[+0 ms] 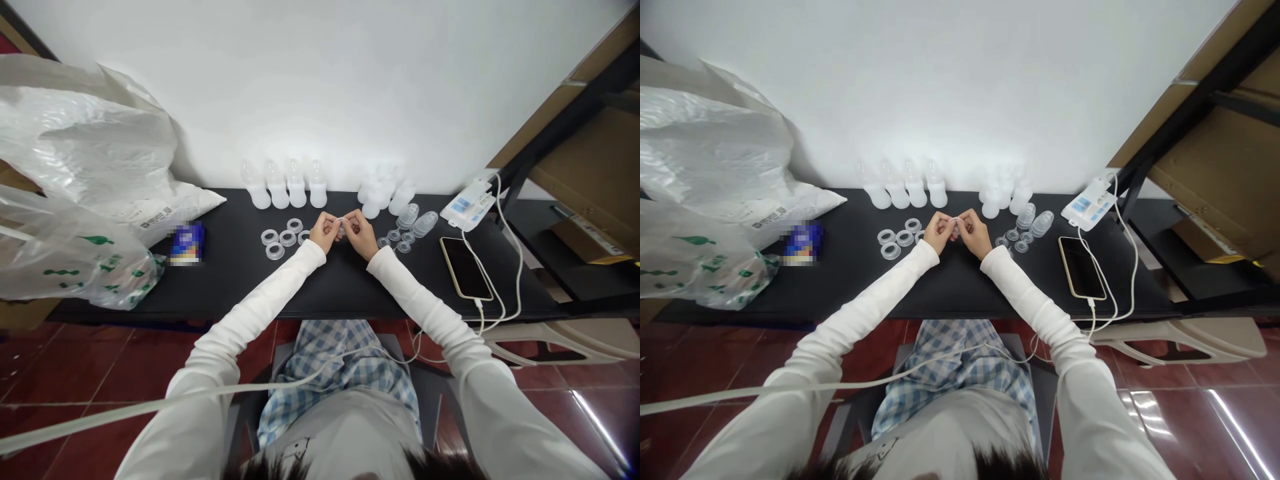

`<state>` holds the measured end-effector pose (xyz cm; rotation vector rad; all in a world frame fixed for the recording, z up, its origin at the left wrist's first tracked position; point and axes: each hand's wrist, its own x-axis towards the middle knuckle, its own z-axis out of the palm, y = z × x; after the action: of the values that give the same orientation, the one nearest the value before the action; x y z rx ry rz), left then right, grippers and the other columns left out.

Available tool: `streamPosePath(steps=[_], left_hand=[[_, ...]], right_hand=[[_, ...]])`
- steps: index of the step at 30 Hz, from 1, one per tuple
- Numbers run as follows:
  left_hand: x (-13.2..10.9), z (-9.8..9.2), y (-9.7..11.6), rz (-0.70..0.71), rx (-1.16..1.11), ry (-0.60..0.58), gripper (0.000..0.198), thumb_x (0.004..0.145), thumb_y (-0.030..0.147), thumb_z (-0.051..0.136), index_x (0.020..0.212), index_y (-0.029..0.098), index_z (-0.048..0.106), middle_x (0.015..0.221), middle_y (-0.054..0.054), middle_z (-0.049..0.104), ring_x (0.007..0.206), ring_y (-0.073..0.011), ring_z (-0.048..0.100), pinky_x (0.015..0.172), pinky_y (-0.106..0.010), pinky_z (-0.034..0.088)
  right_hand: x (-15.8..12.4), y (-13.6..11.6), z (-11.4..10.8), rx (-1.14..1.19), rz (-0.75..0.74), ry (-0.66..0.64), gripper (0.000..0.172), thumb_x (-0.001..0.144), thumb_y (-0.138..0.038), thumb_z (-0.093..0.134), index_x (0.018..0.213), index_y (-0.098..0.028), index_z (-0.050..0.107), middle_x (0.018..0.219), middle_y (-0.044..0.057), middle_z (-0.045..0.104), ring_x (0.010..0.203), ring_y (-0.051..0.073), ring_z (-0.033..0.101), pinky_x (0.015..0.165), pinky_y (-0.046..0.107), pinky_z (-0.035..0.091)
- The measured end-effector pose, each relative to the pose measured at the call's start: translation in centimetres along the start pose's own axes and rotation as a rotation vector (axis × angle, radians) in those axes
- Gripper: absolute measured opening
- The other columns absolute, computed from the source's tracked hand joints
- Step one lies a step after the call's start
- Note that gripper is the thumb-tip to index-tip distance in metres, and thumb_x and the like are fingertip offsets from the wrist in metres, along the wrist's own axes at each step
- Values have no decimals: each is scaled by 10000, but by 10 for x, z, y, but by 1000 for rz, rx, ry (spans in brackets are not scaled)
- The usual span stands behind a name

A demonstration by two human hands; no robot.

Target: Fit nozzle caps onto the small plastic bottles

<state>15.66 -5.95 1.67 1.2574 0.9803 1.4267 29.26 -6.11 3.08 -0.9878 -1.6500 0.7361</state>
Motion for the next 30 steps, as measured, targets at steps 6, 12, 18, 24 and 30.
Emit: streamPosePath(steps=[6,12,18,24,30], left_hand=[[4,-3,-5,24,-93,-26,449,682,406,834,902,188,508,675,41,635,571,-98,649,581,-221,536],[4,-1,-12,17,-5,19,376,714,305,799,845,205,462,661,55,625,507,-80,597,516,-206,492],[2,3,-8,-15,13,57,350,728,302,788,867,205,482,625,70,603,487,-76,595,502,-196,490],[-1,5,0,-70,-49,-11,495,643,418,851,852,203,457,601,68,629,482,-93,621,493,-204,514],[-3,10,13,-17,-83,-106,493,677,472,817,859,206,444,680,37,664,558,-103,651,554,-221,541]], right_hand=[[5,10,-6,137,-5,-106,432,843,-632,600,1012,-242,519,721,-36,541,616,121,533,571,258,442],[2,12,0,121,-32,-49,335,865,-552,597,917,-230,522,706,-21,578,591,124,521,556,267,412],[-2,6,1,-8,-8,-7,238,875,-447,569,935,-225,512,659,-51,534,563,110,477,560,256,386],[-3,-3,-7,-47,-10,-13,208,822,-371,609,924,-224,503,622,-77,475,532,95,433,536,245,359],[-2,-7,-31,270,140,-137,535,796,-542,663,1189,-252,446,688,-74,530,554,112,521,536,267,447]])
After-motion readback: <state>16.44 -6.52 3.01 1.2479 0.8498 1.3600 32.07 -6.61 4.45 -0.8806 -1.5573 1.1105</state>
